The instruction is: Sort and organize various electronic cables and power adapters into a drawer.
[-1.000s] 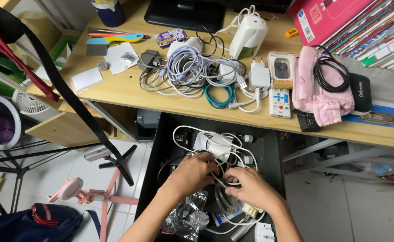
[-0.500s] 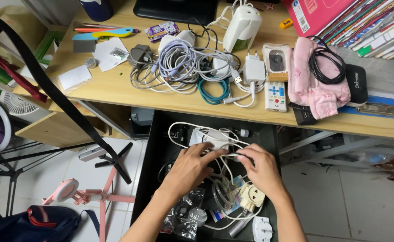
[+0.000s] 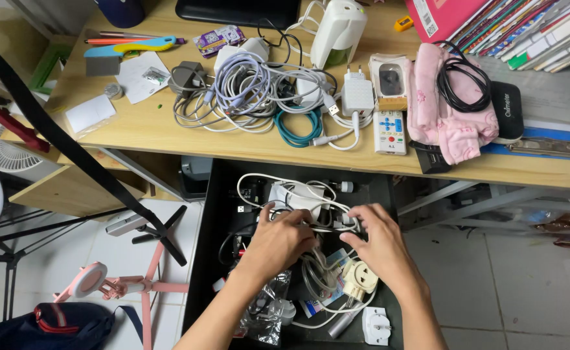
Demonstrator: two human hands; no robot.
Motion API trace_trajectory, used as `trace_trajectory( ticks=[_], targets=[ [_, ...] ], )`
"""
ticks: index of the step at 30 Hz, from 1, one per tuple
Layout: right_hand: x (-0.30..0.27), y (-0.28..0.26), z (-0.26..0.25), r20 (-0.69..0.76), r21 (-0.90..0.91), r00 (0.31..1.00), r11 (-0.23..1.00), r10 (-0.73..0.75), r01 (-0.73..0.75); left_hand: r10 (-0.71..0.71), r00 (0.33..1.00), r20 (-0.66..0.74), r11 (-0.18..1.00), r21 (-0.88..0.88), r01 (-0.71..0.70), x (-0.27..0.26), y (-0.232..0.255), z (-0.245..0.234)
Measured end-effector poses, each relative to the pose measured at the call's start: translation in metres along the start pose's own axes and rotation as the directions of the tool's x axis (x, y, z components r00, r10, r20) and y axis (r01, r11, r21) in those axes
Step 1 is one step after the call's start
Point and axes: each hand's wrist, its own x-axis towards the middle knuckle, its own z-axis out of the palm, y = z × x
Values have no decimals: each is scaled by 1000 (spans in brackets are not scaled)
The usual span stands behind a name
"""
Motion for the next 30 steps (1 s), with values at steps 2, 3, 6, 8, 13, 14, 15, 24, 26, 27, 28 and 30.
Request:
trace_trajectory(
  ticks=[2, 3, 6, 8, 13, 14, 15, 24, 26, 27, 28, 30],
  targets=[
    [-11, 10, -1, 84, -123, 995, 992, 53, -43, -2, 1000, -11, 1000, 0, 2, -4, 0, -12],
    [-16, 14, -2, 161, -247, 980, 966, 114, -72, -5, 1000, -24, 1000, 0, 5, -5, -1, -19],
    [-30, -10, -7, 397, -429, 838, 883, 374, -190, -21, 998, -52, 999, 38, 23, -6, -1, -25],
    [-37, 18, 13, 405, -437, 853, 889, 329, -136, -26, 998, -48, 999, 23, 27, -7, -2, -22],
    [-39, 33, 21, 441, -475, 853, 879, 279, -42, -19, 1000, -5, 999, -48, 19, -9, -1, -25],
    [-40, 38, 21, 426, -423, 881, 906, 208, -10, 8, 1000, 4, 996, -93, -8, -9, -1, -28],
    [-39, 42, 21, 403, -371, 905, 928, 136, 25, 37, 999, 11, 990, -138, -35, -9, 0, -30],
    [-33, -9, -46, 233, 104, 964, 989, -126, 104, 111, 993, -28, 882, -457, -112, -3, 32, -59],
    [-27, -13, -56, 202, 199, 976, 979, -80, 39, 140, 989, -37, 848, -511, -140, 0, 44, -68],
    [-24, -15, -61, 179, 293, 983, 956, -34, -20, 164, 985, -49, 810, -563, -163, 1, 49, -74],
    [-21, -7, -60, 175, 294, 984, 956, -34, -19, 168, 985, -49, 811, -561, -166, 2, 53, -74],
    [-14, 9, -57, 131, 458, 991, 888, -17, -45, 220, 968, -125, 753, -608, -250, 6, 59, -75]
  ],
)
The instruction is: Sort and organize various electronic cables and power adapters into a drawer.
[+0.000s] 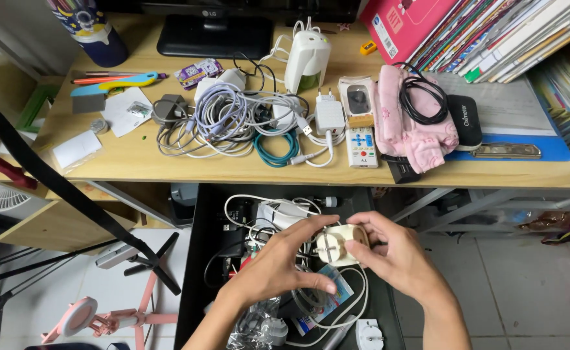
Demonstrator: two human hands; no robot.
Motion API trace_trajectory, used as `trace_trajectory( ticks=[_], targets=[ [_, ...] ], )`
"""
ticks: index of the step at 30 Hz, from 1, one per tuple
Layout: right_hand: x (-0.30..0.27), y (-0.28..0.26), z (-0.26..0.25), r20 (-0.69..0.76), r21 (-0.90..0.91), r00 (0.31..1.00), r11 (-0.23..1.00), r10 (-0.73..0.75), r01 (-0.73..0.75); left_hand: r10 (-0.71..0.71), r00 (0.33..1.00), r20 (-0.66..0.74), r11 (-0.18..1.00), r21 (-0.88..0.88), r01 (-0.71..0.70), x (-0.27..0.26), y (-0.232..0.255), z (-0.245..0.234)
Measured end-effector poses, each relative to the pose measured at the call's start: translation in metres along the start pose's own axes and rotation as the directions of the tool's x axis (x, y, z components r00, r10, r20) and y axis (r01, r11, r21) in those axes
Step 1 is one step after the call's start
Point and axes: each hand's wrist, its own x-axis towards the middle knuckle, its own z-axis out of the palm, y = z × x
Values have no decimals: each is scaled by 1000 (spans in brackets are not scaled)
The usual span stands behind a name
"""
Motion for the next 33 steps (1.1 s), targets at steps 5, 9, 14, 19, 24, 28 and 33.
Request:
trace_trajectory(
  ticks=[5, 9, 14, 19, 24, 28, 33],
  targets=[
    [6, 5, 3, 55, 186, 997, 981, 49, -59, -124, 990, -60, 992, -31, 122, 6, -5, 9],
    [-6, -20, -1, 138, 195, 988, 977, 64, -91, -315, 948, -49, 873, -407, 269, 8, -22, 12],
    [-2, -4, 2, 39, 366, 998, 930, -49, 31, -256, 966, -29, 787, -586, 191, 19, -31, 17],
    [-6, -12, -6, -194, 448, 978, 881, -72, 153, -244, 968, -50, 791, -587, 169, 50, -12, 25],
    [-7, -24, -35, -490, 376, 868, 879, -80, 293, -206, 965, -161, 903, -411, 124, 90, 10, 41],
    [-2, -31, -68, -641, 327, 759, 855, -113, 404, -107, 980, -170, 943, -328, 46, 123, 20, 56],
    [16, -24, -110, -794, 246, 583, 786, -172, 567, -92, 990, -109, 925, -377, 44, 166, 21, 83]
  ],
)
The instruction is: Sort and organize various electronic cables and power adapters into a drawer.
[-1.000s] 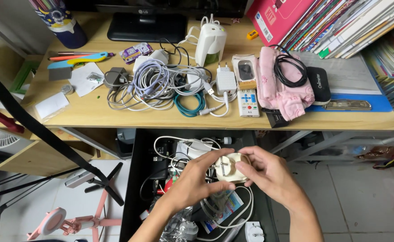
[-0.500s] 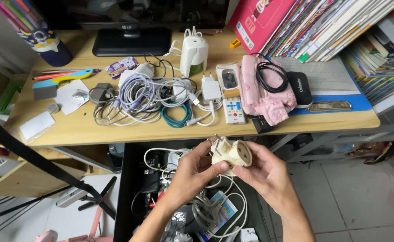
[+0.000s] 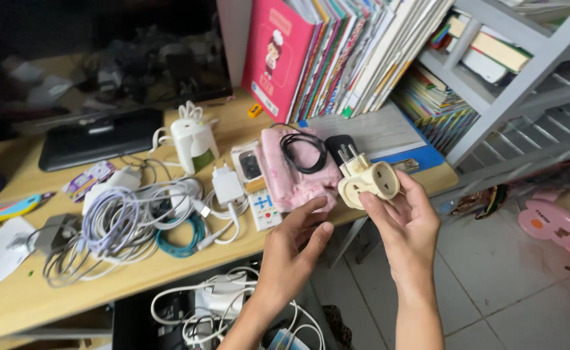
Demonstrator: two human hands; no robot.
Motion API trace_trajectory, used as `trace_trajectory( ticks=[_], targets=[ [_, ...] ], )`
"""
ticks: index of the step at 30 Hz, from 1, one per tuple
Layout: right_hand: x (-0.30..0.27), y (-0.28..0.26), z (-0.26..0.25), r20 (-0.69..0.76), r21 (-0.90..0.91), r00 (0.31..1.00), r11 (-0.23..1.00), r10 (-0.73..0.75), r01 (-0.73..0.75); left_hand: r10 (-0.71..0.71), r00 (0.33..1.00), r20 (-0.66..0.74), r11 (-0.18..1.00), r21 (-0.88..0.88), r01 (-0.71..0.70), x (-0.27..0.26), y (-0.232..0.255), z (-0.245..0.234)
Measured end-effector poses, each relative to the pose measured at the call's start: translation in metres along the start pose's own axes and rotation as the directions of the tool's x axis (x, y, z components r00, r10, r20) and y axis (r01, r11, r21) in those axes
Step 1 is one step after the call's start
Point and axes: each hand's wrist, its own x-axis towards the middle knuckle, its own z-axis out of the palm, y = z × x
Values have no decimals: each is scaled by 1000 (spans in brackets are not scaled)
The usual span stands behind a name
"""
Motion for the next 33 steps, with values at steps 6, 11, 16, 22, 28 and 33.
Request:
trace_trajectory(
  ticks=[6, 11, 16, 22, 28, 33],
  targets=[
    [54, 26, -15, -203, -125, 975, 990, -87, 62, 102, 995, -20, 989, 112, -99, 46, 10, 24],
    [87, 52, -21, -279, -400, 932, 910, -233, 108, 298, 953, -43, 870, 424, -253, 71, 16, 26],
    [104, 79, -22, -279, -563, 921, 824, -270, 71, 183, 973, -143, 886, 452, -101, 79, 13, 25],
    [105, 90, -17, -253, -646, 924, 761, -288, 60, 103, 981, -162, 899, 438, -22, 84, 9, 25],
    [107, 98, -15, -249, -645, 938, 764, -241, 25, -23, 983, -181, 928, 362, 88, 88, 11, 21],
    [103, 87, -13, -197, -749, 924, 659, -329, 75, 162, 975, -150, 884, 462, -76, 82, 6, 14]
  ],
)
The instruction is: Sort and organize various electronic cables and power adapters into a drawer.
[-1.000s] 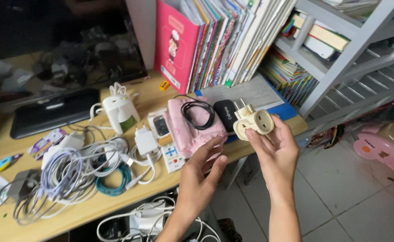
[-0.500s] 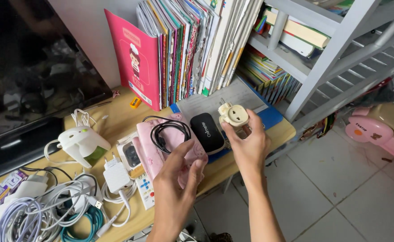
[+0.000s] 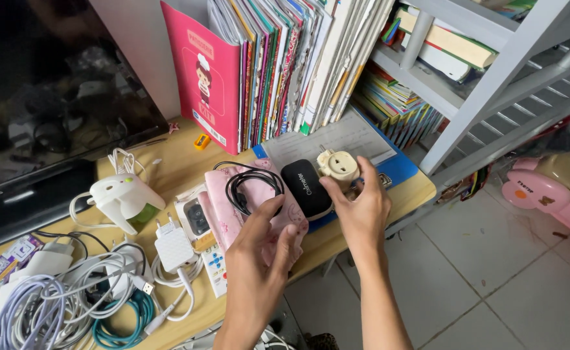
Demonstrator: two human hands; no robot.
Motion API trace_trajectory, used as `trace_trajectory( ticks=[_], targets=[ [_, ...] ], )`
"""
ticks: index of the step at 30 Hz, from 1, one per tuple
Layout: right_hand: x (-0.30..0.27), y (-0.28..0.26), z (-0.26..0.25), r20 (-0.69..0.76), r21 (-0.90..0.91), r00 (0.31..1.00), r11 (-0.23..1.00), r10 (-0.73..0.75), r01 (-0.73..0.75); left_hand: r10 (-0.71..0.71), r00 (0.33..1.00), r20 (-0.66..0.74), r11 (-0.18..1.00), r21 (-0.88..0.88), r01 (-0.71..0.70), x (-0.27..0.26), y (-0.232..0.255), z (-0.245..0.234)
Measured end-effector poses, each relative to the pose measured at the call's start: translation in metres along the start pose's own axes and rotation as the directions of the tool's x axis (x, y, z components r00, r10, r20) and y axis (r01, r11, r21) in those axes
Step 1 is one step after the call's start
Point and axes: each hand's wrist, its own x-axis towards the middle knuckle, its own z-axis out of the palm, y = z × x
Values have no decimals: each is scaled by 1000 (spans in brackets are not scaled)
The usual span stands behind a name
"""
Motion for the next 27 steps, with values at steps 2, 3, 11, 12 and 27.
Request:
trace_trajectory(
  ticks=[2, 3, 11, 12, 27],
  targets=[
    [-5, -5, -10, -13, -11, 999, 999, -41, 41, 41, 999, -31, 999, 22, -41, -3, 1, -5],
    [-10, -8, -15, -23, -22, 997, 997, -80, 79, 81, 995, -60, 996, 49, -78, -8, 1, -10],
    [-82, -71, -64, 278, 224, 960, 970, 33, -98, 39, 996, -84, 999, -20, -41, -64, 11, -69],
    [-96, -75, -68, 341, 256, 940, 958, 34, -128, 16, 997, -75, 999, -40, -19, -76, 11, -77],
    [-241, -89, -74, 906, 101, 418, 992, -61, -74, -268, 950, 159, 944, 237, 227, -242, -64, -151]
  ],
)
